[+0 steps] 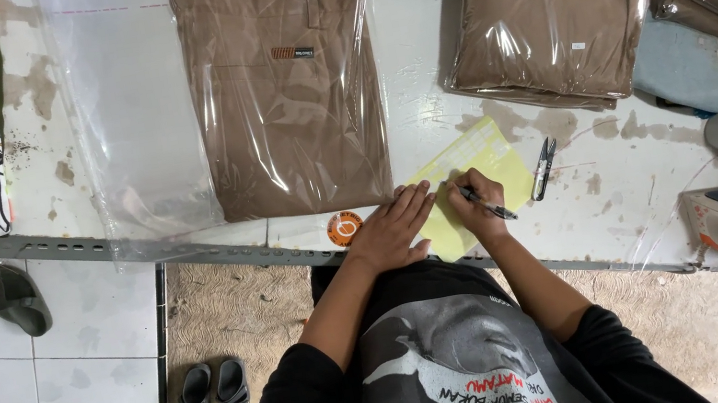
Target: Labeling, folding, and bagging trousers for shipment in a garment factory.
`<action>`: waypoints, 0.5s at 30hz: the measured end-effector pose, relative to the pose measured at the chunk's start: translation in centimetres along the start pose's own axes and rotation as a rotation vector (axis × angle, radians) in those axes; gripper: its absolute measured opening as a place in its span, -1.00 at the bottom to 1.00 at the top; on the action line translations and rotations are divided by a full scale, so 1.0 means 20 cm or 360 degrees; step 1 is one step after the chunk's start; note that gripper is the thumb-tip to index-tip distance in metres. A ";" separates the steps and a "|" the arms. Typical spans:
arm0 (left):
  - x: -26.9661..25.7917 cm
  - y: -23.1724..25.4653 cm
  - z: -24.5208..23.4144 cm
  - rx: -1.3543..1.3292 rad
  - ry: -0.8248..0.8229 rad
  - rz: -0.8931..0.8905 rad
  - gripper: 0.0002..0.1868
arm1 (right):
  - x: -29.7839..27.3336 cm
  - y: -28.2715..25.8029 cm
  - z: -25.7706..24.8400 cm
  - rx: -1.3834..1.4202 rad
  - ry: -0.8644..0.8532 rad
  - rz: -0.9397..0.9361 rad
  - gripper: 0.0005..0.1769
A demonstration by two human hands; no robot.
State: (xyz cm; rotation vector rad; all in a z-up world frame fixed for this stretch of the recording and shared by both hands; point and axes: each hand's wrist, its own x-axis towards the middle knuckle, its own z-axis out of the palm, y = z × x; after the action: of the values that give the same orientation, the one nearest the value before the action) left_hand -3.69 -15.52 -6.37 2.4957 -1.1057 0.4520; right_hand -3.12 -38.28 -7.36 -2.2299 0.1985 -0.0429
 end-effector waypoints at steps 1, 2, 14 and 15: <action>0.01 0.00 0.00 -0.0001 0.0002 0.0001 -0.18 | 0.00 0.01 0.00 -0.0002 0.0001 -0.0001 -0.86; 0.01 0.00 0.00 -0.0003 0.0013 0.0000 -0.18 | 0.00 0.03 0.00 0.0015 0.0030 -0.0007 -0.87; 0.01 -0.01 0.00 -0.0020 0.0002 -0.0004 -0.18 | 0.01 -0.02 0.01 -0.0025 0.0020 -0.0016 -0.84; 0.01 0.00 0.00 -0.0038 -0.0007 -0.0005 -0.18 | 0.00 -0.02 0.01 -0.0024 0.0033 -0.0019 -0.84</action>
State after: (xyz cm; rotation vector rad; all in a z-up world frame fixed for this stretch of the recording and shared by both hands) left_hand -3.56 -15.51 -6.25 2.4786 -1.1019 0.4299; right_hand -2.98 -37.89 -7.07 -2.2465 0.1975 -0.0715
